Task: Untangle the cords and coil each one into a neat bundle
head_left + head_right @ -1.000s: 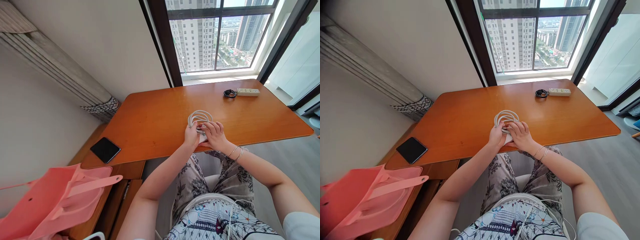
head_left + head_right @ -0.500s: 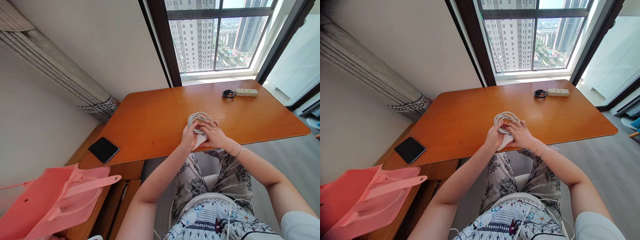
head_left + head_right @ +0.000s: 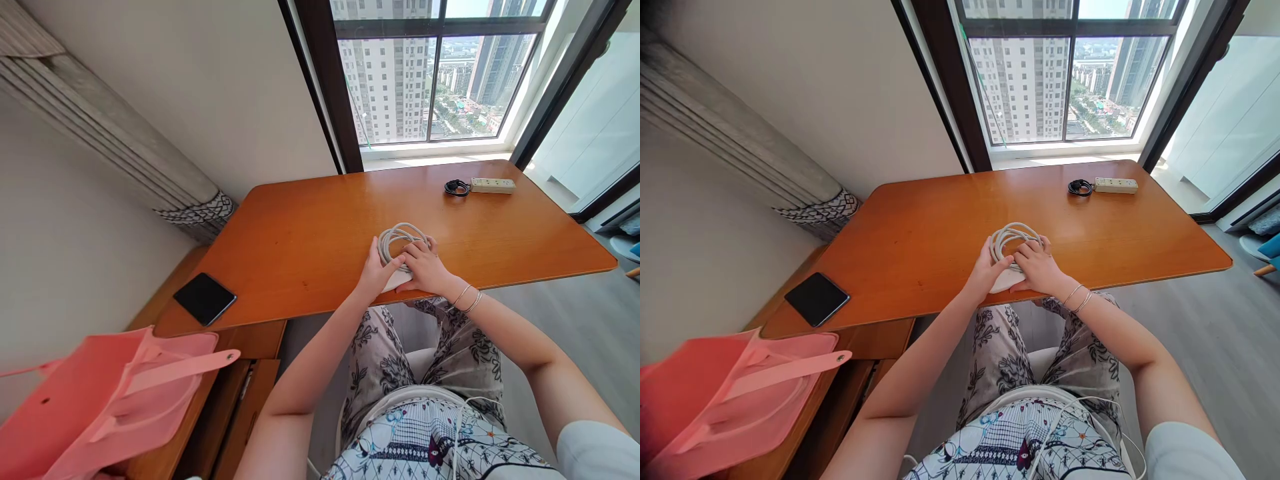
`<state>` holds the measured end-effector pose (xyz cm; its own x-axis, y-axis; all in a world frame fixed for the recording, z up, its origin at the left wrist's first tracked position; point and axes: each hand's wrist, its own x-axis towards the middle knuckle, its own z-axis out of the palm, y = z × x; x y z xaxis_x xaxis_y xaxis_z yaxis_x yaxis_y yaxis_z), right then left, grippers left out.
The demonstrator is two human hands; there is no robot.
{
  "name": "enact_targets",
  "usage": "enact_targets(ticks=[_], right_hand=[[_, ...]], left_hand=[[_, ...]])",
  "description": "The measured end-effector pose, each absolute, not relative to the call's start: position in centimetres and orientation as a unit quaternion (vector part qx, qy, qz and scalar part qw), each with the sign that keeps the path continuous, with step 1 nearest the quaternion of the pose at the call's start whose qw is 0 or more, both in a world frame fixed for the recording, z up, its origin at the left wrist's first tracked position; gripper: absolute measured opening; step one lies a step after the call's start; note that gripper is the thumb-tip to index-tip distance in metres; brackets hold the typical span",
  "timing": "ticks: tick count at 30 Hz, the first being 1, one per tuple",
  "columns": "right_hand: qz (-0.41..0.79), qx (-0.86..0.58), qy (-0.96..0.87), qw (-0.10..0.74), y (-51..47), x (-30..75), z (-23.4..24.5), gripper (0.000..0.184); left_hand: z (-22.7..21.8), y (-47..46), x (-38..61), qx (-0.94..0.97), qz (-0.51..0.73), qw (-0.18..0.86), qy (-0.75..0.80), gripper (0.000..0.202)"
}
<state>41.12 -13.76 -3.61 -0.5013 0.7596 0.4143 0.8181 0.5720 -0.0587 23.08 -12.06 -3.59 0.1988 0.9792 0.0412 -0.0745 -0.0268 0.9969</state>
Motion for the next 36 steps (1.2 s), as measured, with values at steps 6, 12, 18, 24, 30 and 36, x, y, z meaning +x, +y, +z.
enact_targets(ticks=[6,12,18,24,30,36], right_hand=[[-0.073,-0.434,-0.872,0.215,-13.4,41.6,-3.4,0.058],[-0.089,-0.335,-0.913,0.215,-12.9,42.9,-2.9,0.045],[-0.095,-0.285,-0.934,0.196,-13.4,43.9,-2.4,0.031],[-0.088,-0.282,-0.932,0.211,-13.7,44.2,-2.8,0.030],[-0.011,-0.314,-0.906,0.282,-14.2,45.4,-3.7,0.068],[0.070,-0.371,-0.869,0.320,-15.2,47.1,-4.4,0.093]], left_hand=[[-4.4,-13.1,19.4,0.811,0.285,0.334,0.387,0.117],[-5.2,-12.3,19.2,0.835,0.292,0.286,0.368,0.112],[-4.4,-11.6,19.2,0.847,0.329,0.231,0.348,0.091],[-2.6,-10.9,19.6,0.899,0.260,0.222,0.275,0.038],[-2.8,-10.4,19.3,0.886,0.271,0.268,0.264,0.023],[-2.5,-11.1,19.5,0.876,0.291,0.288,0.255,0.045]])
